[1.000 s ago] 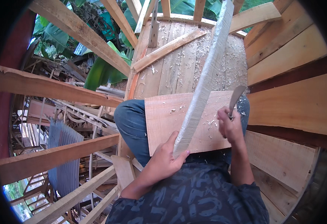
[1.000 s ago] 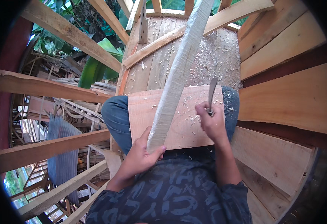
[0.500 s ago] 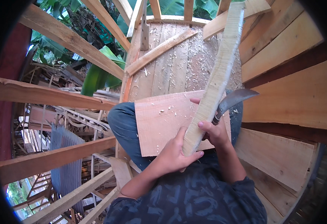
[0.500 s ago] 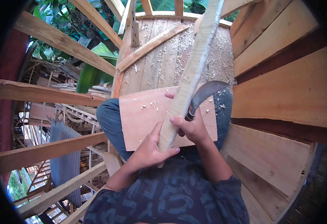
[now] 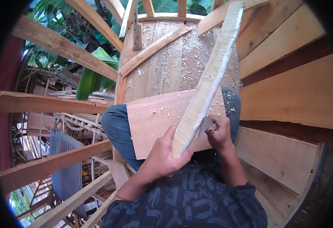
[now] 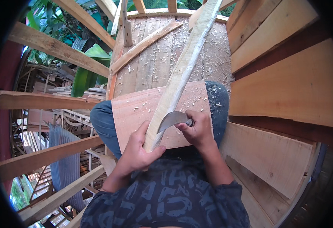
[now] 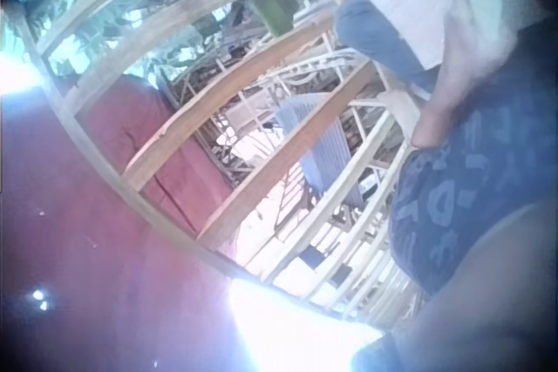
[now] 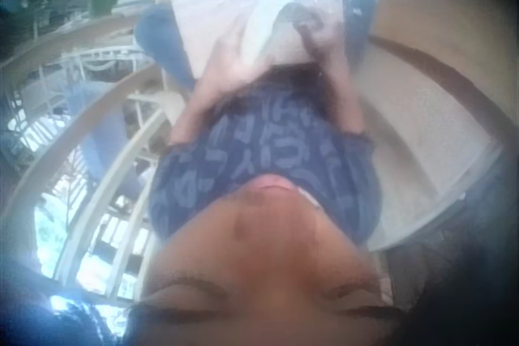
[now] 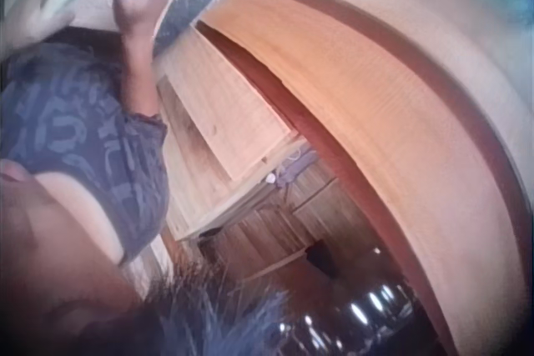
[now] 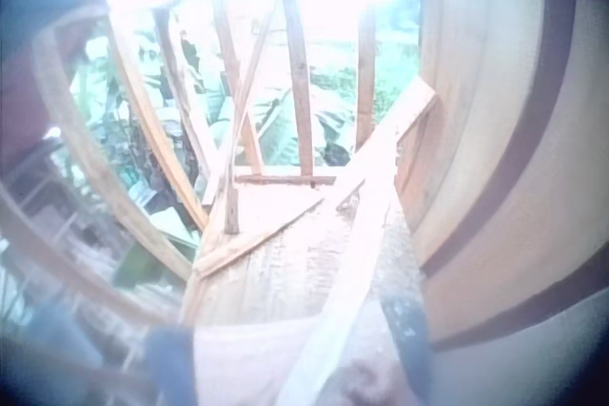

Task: The person sits cross-legged and uses a curved knife to shave a long, thin piece of wood. They hold the wood against a flat board on their lap and repeatedly scrape the blade along the length of the stick to remove thin layers of wood.

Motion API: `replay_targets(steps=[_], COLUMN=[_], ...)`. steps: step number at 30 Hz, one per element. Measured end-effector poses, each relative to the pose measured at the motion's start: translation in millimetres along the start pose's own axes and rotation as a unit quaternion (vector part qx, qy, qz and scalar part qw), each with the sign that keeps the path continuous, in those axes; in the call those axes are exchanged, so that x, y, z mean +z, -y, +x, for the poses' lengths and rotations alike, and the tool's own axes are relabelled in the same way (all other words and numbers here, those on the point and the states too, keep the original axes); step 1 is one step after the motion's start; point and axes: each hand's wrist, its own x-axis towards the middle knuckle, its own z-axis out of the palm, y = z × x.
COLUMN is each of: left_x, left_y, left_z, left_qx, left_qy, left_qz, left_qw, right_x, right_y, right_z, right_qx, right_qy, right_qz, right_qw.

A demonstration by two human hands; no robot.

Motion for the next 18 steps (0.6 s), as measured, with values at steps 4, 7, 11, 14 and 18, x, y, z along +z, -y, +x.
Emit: replay_targets(steps=[4,7,11,14,18], left_x=[0.1,0.8,-5.7,-16.8,-28.7], left_y=[9.6,19.3,38.3,53.8,69.2], left_z=[-12.6,-18.6,-23.6,-25.6,-29.2], left_qx=[0.014,0.035,0.017,-0.013,-0.043], left_qy=[0.029,0.031,0.039,0.059,0.097], left_qz=[-0.002,-0.010,-0.042,-0.136,-0.201], left_qw=[0.999,0.999,0.998,0.989,0.974], right_x=[-11.5,-21.1,-15.4,0.3,18.0], right_y=[8.1,-7.9,-6.1,7.6,30.8], right_z=[-1.4,13.1,24.5,22.8,15.4], right_qx=[-0.057,-0.057,-0.044,-0.030,-0.062], right_qy=[-0.058,-0.094,-0.073,-0.027,0.044], right_qz=[-0.174,-0.206,-0.244,-0.236,-0.216], right_qw=[0.981,0.972,0.966,0.971,0.973])
